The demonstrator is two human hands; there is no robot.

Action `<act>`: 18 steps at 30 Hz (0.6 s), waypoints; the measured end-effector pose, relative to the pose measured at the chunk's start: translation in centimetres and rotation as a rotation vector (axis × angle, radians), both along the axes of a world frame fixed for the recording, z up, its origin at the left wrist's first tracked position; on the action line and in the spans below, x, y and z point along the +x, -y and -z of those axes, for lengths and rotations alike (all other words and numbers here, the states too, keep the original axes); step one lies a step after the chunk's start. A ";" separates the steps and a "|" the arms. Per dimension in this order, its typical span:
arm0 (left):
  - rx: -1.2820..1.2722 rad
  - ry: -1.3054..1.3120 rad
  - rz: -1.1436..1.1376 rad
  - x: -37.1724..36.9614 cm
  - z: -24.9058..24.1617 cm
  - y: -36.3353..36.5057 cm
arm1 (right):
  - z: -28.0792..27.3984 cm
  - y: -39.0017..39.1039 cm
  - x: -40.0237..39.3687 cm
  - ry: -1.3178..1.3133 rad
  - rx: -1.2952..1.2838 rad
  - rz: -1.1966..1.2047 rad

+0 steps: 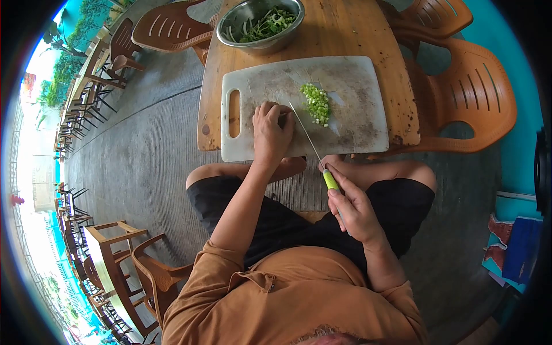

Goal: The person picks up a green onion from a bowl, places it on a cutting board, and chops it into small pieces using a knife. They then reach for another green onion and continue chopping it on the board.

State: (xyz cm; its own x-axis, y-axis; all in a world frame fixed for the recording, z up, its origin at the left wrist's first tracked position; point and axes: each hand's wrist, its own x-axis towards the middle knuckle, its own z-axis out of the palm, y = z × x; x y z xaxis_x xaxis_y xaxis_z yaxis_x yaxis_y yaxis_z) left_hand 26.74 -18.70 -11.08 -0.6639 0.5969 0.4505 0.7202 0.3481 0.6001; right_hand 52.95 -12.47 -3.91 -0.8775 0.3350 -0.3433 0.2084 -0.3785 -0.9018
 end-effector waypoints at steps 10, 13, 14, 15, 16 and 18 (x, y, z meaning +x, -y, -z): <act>0.006 -0.016 -0.009 0.0 0.1 0.0 | -0.5 -0.1 -0.1 0.068 0.007 -0.020; 0.010 -0.015 -0.009 -0.1 0.1 -0.1 | -0.2 0.5 -0.6 0.053 0.045 0.014; 0.017 -0.012 -0.005 -0.2 0.2 -0.1 | -0.2 0.6 -0.9 0.056 0.043 0.014; 0.015 -0.009 -0.003 -0.2 0.2 0.0 | -0.3 0.6 -1.3 0.052 0.066 0.009; 0.019 -0.011 -0.006 -0.3 0.1 0.0 | -0.2 0.5 -1.5 0.047 0.089 0.007; 0.020 -0.010 -0.004 0.1 0.2 -0.1 | -0.1 0.5 -1.7 0.059 0.088 0.012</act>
